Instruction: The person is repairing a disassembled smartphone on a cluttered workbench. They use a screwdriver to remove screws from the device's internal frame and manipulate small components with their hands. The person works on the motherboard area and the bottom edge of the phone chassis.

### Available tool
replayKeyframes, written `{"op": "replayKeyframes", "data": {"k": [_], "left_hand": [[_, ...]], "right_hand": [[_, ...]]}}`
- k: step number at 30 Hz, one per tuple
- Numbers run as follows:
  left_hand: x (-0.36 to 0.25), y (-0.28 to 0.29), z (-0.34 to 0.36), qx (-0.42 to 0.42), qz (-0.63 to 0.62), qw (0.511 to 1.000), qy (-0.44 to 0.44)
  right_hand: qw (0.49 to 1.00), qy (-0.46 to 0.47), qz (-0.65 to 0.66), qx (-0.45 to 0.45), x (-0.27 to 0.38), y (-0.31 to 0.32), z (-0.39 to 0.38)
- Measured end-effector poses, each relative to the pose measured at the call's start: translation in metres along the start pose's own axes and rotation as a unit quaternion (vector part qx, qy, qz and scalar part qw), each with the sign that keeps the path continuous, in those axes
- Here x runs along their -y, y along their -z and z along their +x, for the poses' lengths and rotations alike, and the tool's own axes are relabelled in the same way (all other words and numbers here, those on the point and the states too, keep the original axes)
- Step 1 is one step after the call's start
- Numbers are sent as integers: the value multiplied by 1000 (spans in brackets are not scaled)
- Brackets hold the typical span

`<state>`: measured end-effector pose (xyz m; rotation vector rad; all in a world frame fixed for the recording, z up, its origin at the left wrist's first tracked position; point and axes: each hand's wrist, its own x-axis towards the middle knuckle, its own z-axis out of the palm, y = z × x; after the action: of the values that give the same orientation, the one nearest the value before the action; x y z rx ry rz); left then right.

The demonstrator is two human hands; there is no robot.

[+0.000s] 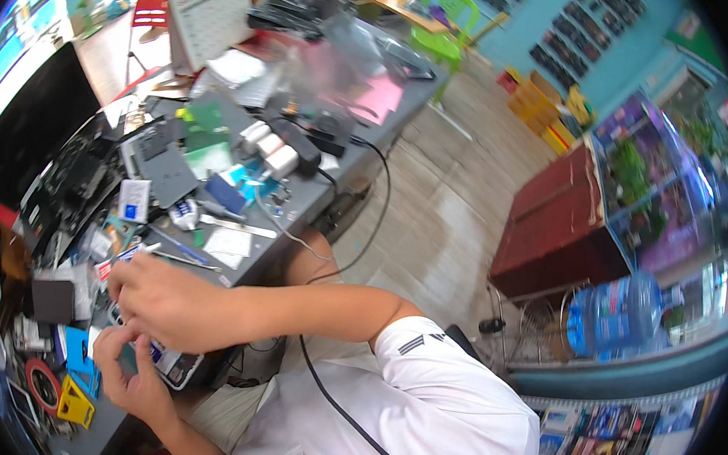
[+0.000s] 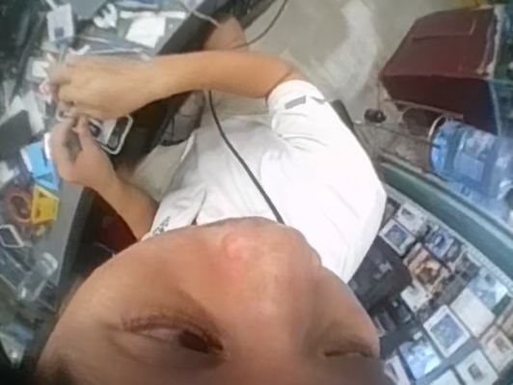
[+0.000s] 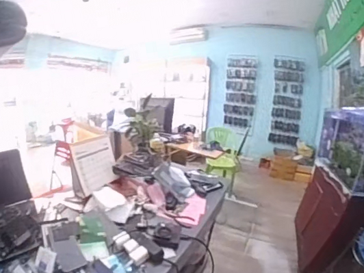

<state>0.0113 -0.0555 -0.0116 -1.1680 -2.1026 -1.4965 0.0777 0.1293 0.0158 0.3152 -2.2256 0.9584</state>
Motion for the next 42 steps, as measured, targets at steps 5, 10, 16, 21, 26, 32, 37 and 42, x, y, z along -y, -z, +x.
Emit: {"op": "replayKeyframes", "data": {"k": [5,10,16,21,26,32,37,42], "left_hand": [[-6,-4,3,44,24,998,-37],[-2,-3,5,63,68,993,-78],[-6,0,6,80,112,984,-110],[-1,4,9,97,150,973,-144],[-3,7,12,149,181,960,-153],[-3,18,12,146,177,961,-155],[-10,11,8,71,81,993,-49],[-1,15,-3,43,-14,998,-34]], "right_hand": [[993,-86,76,-10,7,8,-17],[990,-118,79,-1,4,2,-19],[995,-72,-69,-28,7,-8,-20],[989,-15,-147,3,14,-3,-18],[988,5,-150,24,19,6,-21],[994,11,-101,40,15,6,-14],[991,-54,102,-67,5,21,-26],[899,-244,303,-200,43,43,-27]]}}
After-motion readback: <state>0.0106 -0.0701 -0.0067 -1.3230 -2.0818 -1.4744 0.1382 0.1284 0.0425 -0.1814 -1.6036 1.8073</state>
